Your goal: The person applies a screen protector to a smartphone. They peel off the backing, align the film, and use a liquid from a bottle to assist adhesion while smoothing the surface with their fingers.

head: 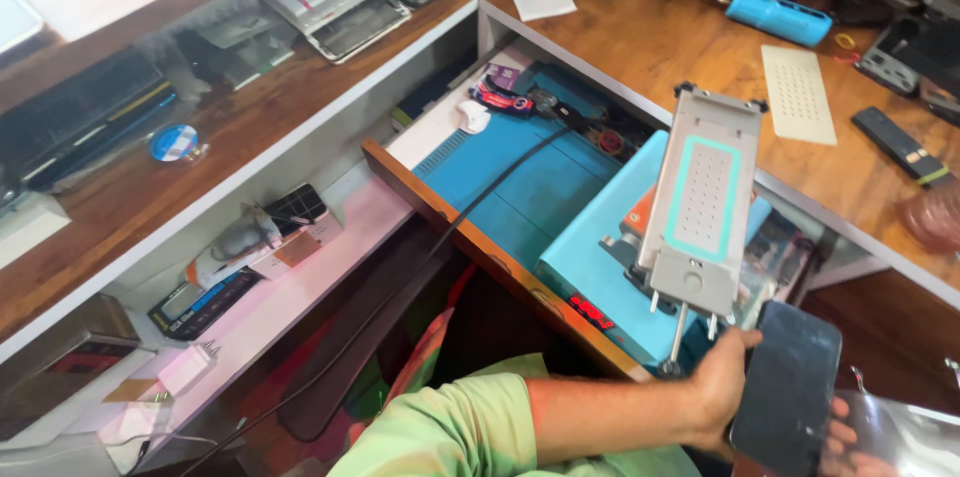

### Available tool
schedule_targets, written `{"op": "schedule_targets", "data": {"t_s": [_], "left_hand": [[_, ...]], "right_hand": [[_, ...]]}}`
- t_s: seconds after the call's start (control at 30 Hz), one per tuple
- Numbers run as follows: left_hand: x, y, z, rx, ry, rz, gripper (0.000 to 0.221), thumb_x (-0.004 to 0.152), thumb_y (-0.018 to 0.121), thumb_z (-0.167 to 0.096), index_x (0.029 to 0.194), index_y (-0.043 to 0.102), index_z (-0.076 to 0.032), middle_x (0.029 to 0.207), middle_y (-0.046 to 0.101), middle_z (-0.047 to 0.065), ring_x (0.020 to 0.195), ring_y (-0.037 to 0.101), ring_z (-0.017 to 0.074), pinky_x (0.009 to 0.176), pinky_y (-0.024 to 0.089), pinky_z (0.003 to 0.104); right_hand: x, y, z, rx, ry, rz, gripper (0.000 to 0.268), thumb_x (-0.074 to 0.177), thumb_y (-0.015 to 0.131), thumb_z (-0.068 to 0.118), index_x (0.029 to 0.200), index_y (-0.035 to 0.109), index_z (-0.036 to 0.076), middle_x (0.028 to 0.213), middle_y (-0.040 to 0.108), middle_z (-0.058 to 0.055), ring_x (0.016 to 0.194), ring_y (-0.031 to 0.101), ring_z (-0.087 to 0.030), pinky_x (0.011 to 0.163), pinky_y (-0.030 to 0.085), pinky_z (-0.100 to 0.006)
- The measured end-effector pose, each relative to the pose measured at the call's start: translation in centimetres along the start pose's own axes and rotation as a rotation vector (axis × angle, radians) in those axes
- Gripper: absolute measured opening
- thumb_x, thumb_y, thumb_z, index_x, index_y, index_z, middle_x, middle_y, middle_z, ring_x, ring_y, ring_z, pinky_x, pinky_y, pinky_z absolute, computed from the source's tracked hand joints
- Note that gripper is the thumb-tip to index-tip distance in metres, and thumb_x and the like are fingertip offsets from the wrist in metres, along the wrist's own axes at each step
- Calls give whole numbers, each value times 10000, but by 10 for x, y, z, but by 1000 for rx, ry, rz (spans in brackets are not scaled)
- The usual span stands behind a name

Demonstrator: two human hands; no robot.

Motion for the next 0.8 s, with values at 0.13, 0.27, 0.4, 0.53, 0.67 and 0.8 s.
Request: {"op": "schedule_targets", "data": {"t_s": [0.13,0.27,0.4,0.53,0.67,0.8], "left_hand": [[1,-38,-11,147,172,-526,512,1153,397,-506,1114,623,-48,1179,684,117,1052,616,261,1039,490,369],[15,-50,-31,197,371,-663,332,1099,566,-379,1073,679,-67,1046,692,54,960,613,182,947,477,302],[16,-47,-33,229,334,-654,339,1092,556,-380,1087,671,-61,1059,681,51,965,599,180,945,461,307],[-6,-30,-16,268,114,-753,416,1050,526,-489,1109,665,-101,1042,675,56,983,600,183,948,469,323],[-8,-5,-16,167,-12,-594,474,1057,453,-508,1169,649,-92,1056,687,109,940,663,255,896,557,422],[-3,34,-21,94,-111,-303,694,1001,190,-484,1252,601,15,1055,687,186,900,705,331,800,602,549]], "right_hand": [[13,39,1,1,67,53,296,1103,615,18,1321,426,-51,1143,556,-130,1014,573,-234,798,522,-404],[21,42,10,-3,88,59,251,1114,606,32,1285,444,-54,1088,558,-122,966,570,-229,757,519,-412],[23,28,3,3,92,54,210,1125,597,45,1250,463,-57,1033,560,-114,918,567,-223,716,517,-420],[1,-31,-7,48,23,38,178,1135,588,59,1214,482,-60,978,563,-106,870,563,-218,675,514,-428],[-62,-52,18,257,-214,370,161,1146,580,73,1178,501,-64,923,565,-97,822,560,-212,634,511,-436],[-117,-18,65,-146,-204,156,254,1001,593,139,786,582,5,717,499,-37,634,525,-174,548,466,-369]]}}
Point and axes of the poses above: each hand's wrist, its own x-axis towards the middle knuckle, its own y-axis out of the palm, z = x × y, the point moved 7 cm from there along x, towards the middle knuckle
